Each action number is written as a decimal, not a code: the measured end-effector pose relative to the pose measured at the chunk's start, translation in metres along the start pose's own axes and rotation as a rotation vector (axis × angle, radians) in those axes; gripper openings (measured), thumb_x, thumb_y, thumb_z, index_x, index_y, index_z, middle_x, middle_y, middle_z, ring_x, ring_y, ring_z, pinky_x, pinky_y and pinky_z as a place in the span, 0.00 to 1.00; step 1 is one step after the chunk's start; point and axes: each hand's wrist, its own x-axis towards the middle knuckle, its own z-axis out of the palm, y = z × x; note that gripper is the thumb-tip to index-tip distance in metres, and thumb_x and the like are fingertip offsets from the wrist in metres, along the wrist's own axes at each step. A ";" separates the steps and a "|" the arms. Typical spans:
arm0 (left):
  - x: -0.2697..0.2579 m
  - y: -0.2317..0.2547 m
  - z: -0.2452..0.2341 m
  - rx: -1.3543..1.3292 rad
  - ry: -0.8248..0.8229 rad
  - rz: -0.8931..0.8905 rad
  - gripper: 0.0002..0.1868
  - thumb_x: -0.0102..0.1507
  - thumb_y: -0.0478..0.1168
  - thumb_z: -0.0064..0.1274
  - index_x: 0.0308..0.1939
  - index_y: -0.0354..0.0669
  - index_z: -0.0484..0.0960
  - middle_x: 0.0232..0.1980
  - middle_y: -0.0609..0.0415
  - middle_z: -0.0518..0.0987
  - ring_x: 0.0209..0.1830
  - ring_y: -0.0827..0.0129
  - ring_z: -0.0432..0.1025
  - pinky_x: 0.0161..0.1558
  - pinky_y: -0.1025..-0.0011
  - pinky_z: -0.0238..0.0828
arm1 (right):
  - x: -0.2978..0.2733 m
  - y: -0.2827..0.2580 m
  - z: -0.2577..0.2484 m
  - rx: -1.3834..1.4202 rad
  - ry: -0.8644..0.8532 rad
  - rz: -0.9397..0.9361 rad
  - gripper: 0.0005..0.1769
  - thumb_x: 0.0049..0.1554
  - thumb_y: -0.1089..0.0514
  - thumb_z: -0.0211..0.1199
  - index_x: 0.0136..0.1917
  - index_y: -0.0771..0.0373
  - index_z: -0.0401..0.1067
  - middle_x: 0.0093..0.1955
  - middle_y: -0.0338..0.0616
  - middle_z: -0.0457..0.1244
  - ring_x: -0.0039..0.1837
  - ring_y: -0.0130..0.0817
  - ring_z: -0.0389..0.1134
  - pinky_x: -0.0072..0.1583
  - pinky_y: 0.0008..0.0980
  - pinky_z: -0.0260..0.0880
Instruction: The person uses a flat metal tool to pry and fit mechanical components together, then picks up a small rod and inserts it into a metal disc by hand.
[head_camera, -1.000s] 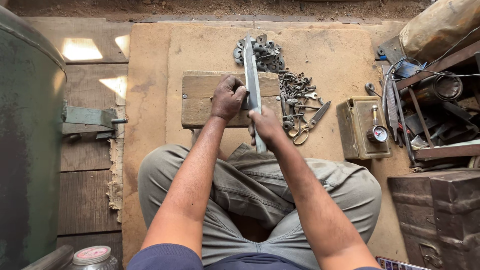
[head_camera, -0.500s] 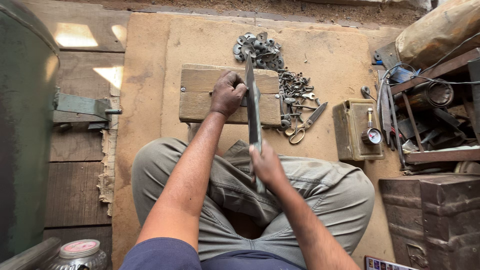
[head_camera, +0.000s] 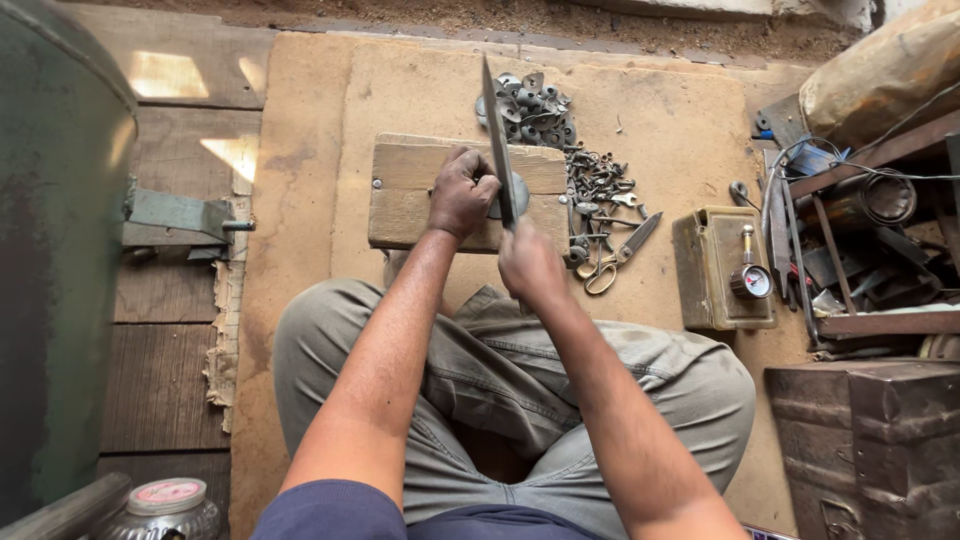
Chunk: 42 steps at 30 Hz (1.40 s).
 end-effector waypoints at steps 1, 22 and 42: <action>-0.001 0.000 -0.001 -0.001 0.002 0.016 0.04 0.56 0.35 0.53 0.29 0.38 0.75 0.37 0.52 0.73 0.39 0.63 0.72 0.46 0.65 0.74 | -0.012 0.003 0.000 0.041 -0.027 0.027 0.15 0.67 0.50 0.55 0.51 0.66 0.68 0.41 0.62 0.68 0.44 0.59 0.71 0.48 0.56 0.70; 0.002 0.008 -0.010 -0.019 -0.095 -0.114 0.03 0.56 0.34 0.53 0.28 0.41 0.75 0.40 0.57 0.73 0.38 0.70 0.73 0.44 0.69 0.76 | -0.048 -0.009 -0.017 0.261 -0.098 0.165 0.16 0.66 0.50 0.51 0.50 0.67 0.66 0.34 0.55 0.67 0.34 0.49 0.71 0.41 0.49 0.72; 0.000 -0.001 -0.011 -0.013 -0.051 -0.011 0.06 0.55 0.34 0.54 0.27 0.38 0.73 0.38 0.53 0.74 0.37 0.65 0.72 0.43 0.67 0.74 | -0.021 -0.013 -0.008 -0.058 -0.159 0.105 0.16 0.66 0.52 0.49 0.52 0.70 0.65 0.45 0.68 0.68 0.50 0.65 0.71 0.54 0.61 0.70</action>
